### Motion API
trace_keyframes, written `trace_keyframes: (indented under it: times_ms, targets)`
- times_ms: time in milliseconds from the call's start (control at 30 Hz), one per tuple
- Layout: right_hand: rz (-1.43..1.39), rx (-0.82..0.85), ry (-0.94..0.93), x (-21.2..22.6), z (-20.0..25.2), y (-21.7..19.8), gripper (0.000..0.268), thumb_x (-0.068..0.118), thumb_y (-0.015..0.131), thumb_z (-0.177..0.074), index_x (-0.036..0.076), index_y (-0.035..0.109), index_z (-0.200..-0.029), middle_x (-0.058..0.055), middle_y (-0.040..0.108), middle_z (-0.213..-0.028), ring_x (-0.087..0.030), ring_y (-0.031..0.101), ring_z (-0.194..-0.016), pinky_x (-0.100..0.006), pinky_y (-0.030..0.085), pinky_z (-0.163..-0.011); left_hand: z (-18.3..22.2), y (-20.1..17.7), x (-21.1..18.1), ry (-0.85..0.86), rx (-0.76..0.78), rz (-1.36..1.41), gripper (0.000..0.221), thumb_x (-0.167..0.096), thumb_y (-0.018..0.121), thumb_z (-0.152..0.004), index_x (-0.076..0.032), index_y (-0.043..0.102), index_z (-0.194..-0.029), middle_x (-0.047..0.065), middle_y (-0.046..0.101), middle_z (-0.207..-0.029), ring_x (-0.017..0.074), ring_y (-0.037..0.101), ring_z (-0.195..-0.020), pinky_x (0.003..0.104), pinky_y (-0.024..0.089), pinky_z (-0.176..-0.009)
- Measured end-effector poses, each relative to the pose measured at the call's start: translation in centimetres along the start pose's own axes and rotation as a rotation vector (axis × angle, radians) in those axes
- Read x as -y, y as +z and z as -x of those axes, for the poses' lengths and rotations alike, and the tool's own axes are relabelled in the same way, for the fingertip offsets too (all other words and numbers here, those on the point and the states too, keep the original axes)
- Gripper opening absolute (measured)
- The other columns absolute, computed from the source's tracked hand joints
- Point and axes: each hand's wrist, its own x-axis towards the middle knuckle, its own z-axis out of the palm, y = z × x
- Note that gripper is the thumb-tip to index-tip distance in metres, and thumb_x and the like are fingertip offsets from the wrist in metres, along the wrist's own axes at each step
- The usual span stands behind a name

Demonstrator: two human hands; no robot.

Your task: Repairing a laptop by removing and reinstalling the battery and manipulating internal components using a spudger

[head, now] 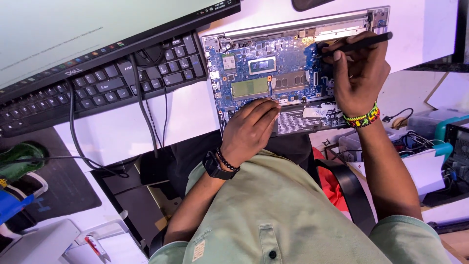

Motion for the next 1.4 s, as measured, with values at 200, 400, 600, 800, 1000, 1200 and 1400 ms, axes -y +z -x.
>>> trace_keyframes:
  times_ms: [200,400,600,800,1000,1200,1400]
  targets:
    - [0.107,0.041,-0.144,-2.3,1.0,-0.1,0.015,-0.008,0.057,-0.114,-0.011,0.045,-0.123,-0.03,0.07,-0.108,-0.037,0.077,-0.093,-0.038,0.061,-0.075,0.0,0.0,-0.2,-0.005,-0.009,-0.011,0.019,-0.003,0.058,-0.105,0.003,0.069,-0.12,0.013,0.068,-0.125,0.0303,0.064,-0.117,0.041,0.056,-0.104]
    - [0.274,0.131,-0.231,-3.2,0.2,-1.8,0.015,-0.002,0.083,-0.112,-0.012,0.076,-0.104,-0.023,0.075,-0.101,-0.031,0.07,-0.077,-0.039,0.053,-0.06,-5.2,-3.3,-1.5,-0.025,-0.122,0.064,0.02,-0.019,0.061,-0.108,-0.008,0.074,-0.117,0.008,0.076,-0.105,0.0274,0.073,-0.09,0.041,0.057,-0.078]
    - [0.387,0.399,-0.221,-9.9,1.6,-3.1,0.023,0.012,0.051,-0.088,-0.005,0.066,-0.089,-0.024,0.057,-0.069,-0.045,0.054,-0.059,-0.051,0.034,-0.055,-13.0,1.2,-0.4,0.152,0.199,0.258,0.047,-0.04,0.051,-0.122,-0.027,0.031,-0.163,0.004,0.059,-0.158,0.0221,0.066,-0.146,0.034,0.053,-0.126]
    - [0.285,0.404,-0.265,-11.6,0.5,-3.9,0.024,-0.003,0.05,-0.082,-0.01,0.064,-0.099,-0.031,0.062,-0.094,-0.05,0.059,-0.086,-0.056,0.043,-0.072,-16.3,2.9,0.9,0.404,0.189,0.24,0.067,0.02,0.063,-0.087,-0.01,0.05,-0.146,0.014,0.073,-0.133,0.0317,0.076,-0.115,0.041,0.061,-0.097]
    - [0.095,0.319,-0.353,-8.9,-0.8,-2.8,0.016,-0.019,0.05,-0.086,-0.015,0.063,-0.094,-0.036,0.071,-0.111,-0.049,0.069,-0.09,-0.051,0.055,-0.072,-17.3,2.0,0.9,0.299,0.137,0.477,0.037,0.011,0.056,-0.094,-0.007,0.069,-0.123,0.015,0.078,-0.117,0.0318,0.077,-0.108,0.039,0.059,-0.09]
    - [0.21,0.012,-0.088,-7.2,2.4,-1.6,0.03,-0.006,0.075,-0.089,0.002,0.049,-0.077,-0.009,0.044,-0.065,-0.023,0.035,-0.059,-0.042,0.03,-0.058,-16.8,1.8,0.4,0.271,0.063,0.431,0.039,0.02,0.051,-0.084,-0.001,0.071,-0.111,0.015,0.083,-0.103,0.0274,0.085,-0.092,0.037,0.047,-0.115]
    - [0.395,-0.202,-0.251,-7.2,3.9,1.2,0.032,0.001,0.06,-0.102,0.0,0.05,-0.072,-0.015,0.038,-0.061,-0.029,0.037,-0.047,-0.048,0.026,-0.049,-16.9,1.9,0.3,0.201,0.134,0.494,0.046,0.023,0.045,-0.086,-0.001,0.071,-0.116,0.013,0.083,-0.102,0.028,0.079,-0.109,0.038,0.039,-0.122]
